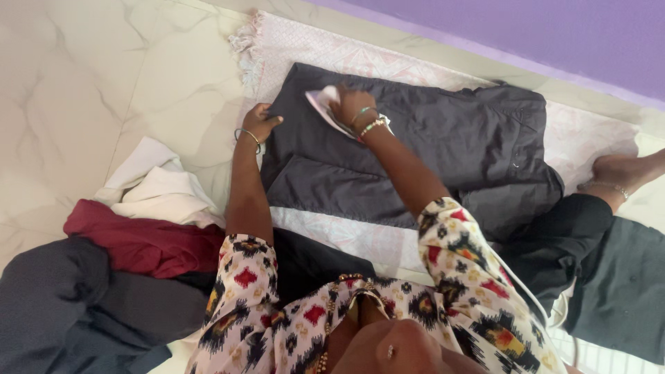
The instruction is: The person irons a dark-colored shirt laid out on a patterned cloth on the floor. They smooth the fabric, use a white iron to press the shirt, fold it neatly, and place it aside.
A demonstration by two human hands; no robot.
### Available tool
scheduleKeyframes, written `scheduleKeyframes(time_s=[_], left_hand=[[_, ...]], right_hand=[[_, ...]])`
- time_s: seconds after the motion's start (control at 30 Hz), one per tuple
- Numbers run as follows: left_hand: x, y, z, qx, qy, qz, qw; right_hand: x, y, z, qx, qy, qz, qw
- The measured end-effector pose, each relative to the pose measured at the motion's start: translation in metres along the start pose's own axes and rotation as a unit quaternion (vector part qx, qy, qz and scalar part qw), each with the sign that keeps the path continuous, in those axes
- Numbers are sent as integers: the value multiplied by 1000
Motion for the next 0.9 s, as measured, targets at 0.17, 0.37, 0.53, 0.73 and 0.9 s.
scheduleKeyframes(time_s=[0.17,0.37,0.53,0.73,0.9], left_hand=[[-11,20,-8,-6,1,64,998],[-4,31,-7,30,-23,150,988],[2,20,-11,136,-70,140,978],[18,13,-11,199,-47,114,972],[20,1,-5,192,-35,187,963]], right_hand=[[-10,4,24,-57,21,4,998],[6,5,-8,165,14,-12,986],[11,0,-1,114,-22,-20,993],[5,-5,33,-38,25,-1,999],[10,-4,26,98,-11,-43,994]])
Point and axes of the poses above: each hand's wrist, its own z-axis towards the middle knuckle, its own x-axis out of the back of the hand, y = z × x, the point moved 3 cm from there along z, towards the middle knuckle, and after that the axes turned 8 degrees about -z, right-handed, at the moved point
